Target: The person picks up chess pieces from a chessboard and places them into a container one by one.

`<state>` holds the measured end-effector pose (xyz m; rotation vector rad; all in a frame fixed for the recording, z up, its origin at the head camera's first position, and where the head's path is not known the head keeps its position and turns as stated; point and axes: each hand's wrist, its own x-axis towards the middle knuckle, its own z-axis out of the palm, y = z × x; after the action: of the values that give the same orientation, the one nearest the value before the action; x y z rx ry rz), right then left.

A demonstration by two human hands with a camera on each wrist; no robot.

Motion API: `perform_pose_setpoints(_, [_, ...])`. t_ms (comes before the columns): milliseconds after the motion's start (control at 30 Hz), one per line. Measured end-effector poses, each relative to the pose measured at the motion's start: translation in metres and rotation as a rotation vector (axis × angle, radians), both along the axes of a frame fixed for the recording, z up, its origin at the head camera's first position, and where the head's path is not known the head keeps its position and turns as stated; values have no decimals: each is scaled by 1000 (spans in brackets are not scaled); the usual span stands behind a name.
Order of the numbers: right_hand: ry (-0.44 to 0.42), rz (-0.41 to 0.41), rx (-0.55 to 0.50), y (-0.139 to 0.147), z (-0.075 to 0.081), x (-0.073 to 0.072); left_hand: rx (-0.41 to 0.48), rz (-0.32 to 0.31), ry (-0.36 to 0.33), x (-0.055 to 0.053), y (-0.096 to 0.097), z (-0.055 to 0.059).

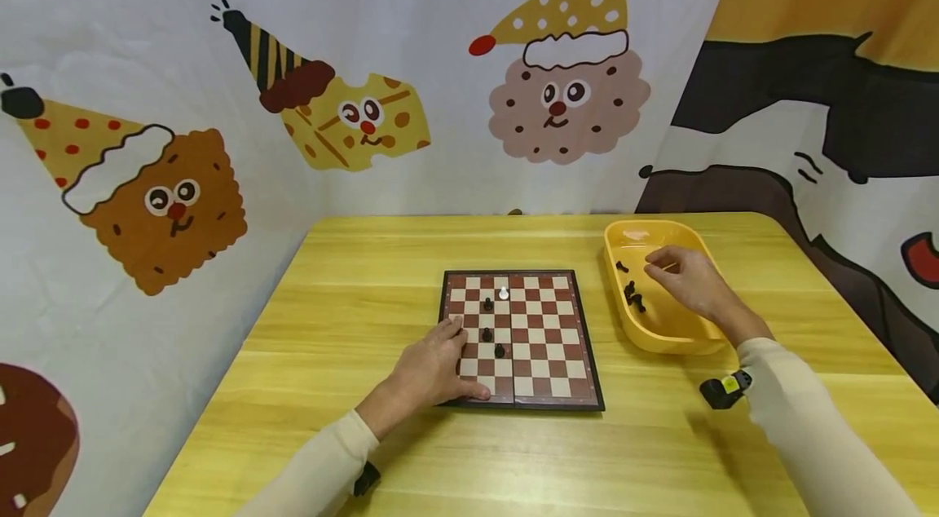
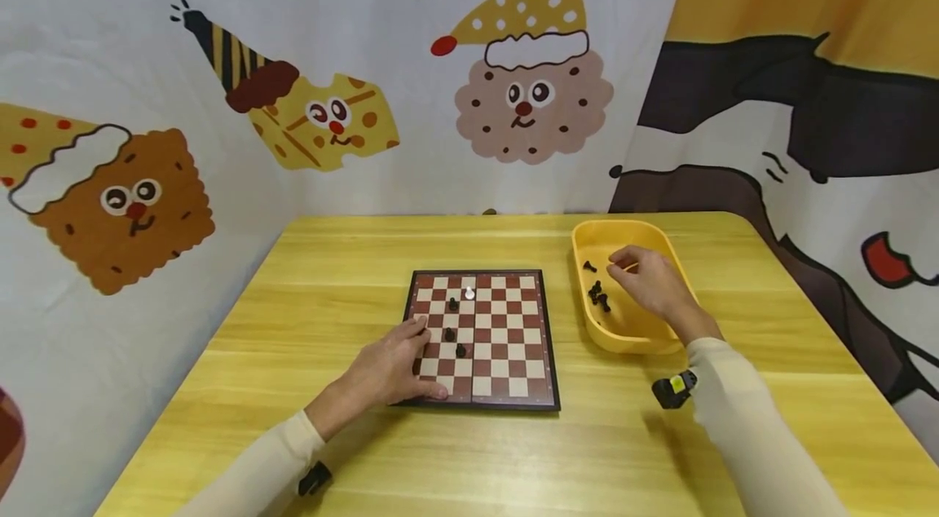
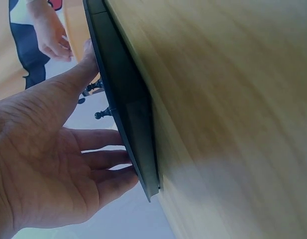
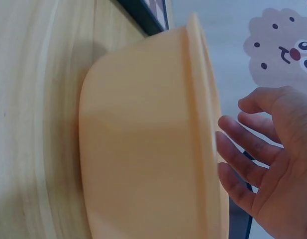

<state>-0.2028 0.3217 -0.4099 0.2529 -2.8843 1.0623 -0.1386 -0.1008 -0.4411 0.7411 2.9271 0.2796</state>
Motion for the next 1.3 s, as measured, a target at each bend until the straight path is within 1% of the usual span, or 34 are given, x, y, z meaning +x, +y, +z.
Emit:
perform_pose_setpoints(133, [61,3,-9,-6,0,1,9,1,10,0,0,-2])
perform_pose_setpoints(233, [114,-1,14,-9,0,1,18,-2,11,0,0,-2])
perform_pose_setpoints(300, [131,-15,37,-11,0,1,19,-4,8,0,0,-1])
perform_pose_setpoints(400, [114,-33,80,-13,4,-1,14,0,7,0,0,0])
perform_pose_setpoints(533, [57,-37,137,-16,6,-2,12,7,-6,1,0,0])
perform_pose_setpoints(600, [39,-43,128,-19,5,-1,10,8,-13,2,-1,-1])
perform_pose_setpoints(667, [26,-50,91,-22,3,0,7,8,-16,2,-1,-2])
perform_pose_setpoints(767, [29,-36,57,-29,3,0,2,7,-14,2,-2,-3])
perform_pose_setpoints(833, [38,-10,49,-35,4,0,7,3,-6,1,-2,-3])
perform_pose_setpoints(900, [71,38,44,-44,7,-3,14,2,4,0,-2,-2])
perform_pose_setpoints(1000, [122,133,33,-61,11,-5,10,5,18,-1,-1,0])
perform_pose_setpoints(1067, [139,202,30,-75,12,-3,-6,10,10,-1,-1,0])
perform_pose_setpoints(1133, [131,251,36,-90,12,1,-23,12,-1,1,-1,0])
perform_pose_setpoints(1200, [118,285,42,-104,13,3,-30,17,-12,3,-2,-1])
perform_pose_setpoints(1300, [107,324,28,-120,10,7,-37,4,-13,5,-1,-2])
